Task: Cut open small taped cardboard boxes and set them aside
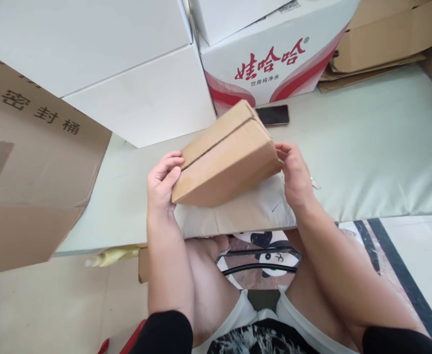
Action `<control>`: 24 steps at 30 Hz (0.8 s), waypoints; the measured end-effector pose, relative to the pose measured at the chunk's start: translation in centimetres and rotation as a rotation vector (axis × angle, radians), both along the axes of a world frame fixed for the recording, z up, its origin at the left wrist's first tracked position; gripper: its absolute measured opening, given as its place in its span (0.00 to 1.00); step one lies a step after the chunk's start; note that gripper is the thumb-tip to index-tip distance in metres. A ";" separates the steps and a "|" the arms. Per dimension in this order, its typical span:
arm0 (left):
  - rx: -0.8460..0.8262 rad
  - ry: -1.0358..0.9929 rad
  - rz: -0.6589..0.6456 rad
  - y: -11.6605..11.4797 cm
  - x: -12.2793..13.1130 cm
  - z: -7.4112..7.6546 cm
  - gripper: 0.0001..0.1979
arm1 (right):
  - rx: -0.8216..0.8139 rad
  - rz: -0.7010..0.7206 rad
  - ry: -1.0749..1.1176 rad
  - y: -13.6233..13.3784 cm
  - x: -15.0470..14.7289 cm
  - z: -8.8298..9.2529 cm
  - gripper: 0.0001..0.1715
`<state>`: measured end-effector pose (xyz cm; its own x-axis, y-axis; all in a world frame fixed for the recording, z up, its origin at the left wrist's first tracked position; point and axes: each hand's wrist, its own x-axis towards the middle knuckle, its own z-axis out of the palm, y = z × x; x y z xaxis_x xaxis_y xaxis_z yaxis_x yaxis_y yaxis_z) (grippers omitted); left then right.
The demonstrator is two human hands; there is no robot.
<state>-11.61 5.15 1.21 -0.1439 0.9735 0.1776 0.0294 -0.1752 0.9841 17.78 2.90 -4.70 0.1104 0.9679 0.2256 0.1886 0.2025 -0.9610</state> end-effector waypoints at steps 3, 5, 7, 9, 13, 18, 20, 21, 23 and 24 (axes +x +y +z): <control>-0.053 -0.113 0.102 0.6 -1.1 -0.8 0.13 | -0.157 -0.002 0.065 0.0 -0.5 0.1 0.34; -0.074 -0.150 0.153 0.9 -1.5 -1.3 0.13 | -0.246 0.069 0.085 -0.1 -1.1 0.1 0.36; -0.080 -0.164 0.184 1.1 -1.6 -1.7 0.12 | -0.292 0.165 0.090 -0.2 -1.6 0.2 0.36; -0.075 -0.166 0.197 1.2 -1.6 -1.8 0.13 | -0.282 0.269 0.096 -0.4 -2.2 0.3 0.36; -0.073 -0.165 0.202 1.2 -1.4 -1.6 0.14 | -0.188 0.418 0.091 -0.6 -3.4 0.7 0.45; -0.170 -0.267 0.205 1.1 -0.9 -1.9 0.15 | -0.129 0.488 -0.010 -0.7 -4.1 0.9 0.52; -0.297 -0.335 0.138 1.1 -0.2 -2.3 0.16 | -0.072 0.458 -0.037 -0.7 -4.0 1.0 0.52; -0.375 -0.366 0.094 1.0 0.3 -2.5 0.17 | -0.031 0.431 -0.054 -0.8 -3.9 1.2 0.51; -0.510 -0.416 0.010 0.8 1.3 -2.8 0.21 | 0.074 0.366 -0.108 -0.9 -3.5 1.8 0.47; -0.553 -0.432 -0.029 0.7 1.8 -2.9 0.24 | 0.134 0.331 -0.137 -1.0 -3.4 2.2 0.44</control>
<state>-9.81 5.84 -1.70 -0.0630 0.9088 -0.4124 -0.3813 0.3599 0.8515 14.41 1.89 -2.48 -0.2435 0.9069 0.3440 0.2166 0.3965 -0.8921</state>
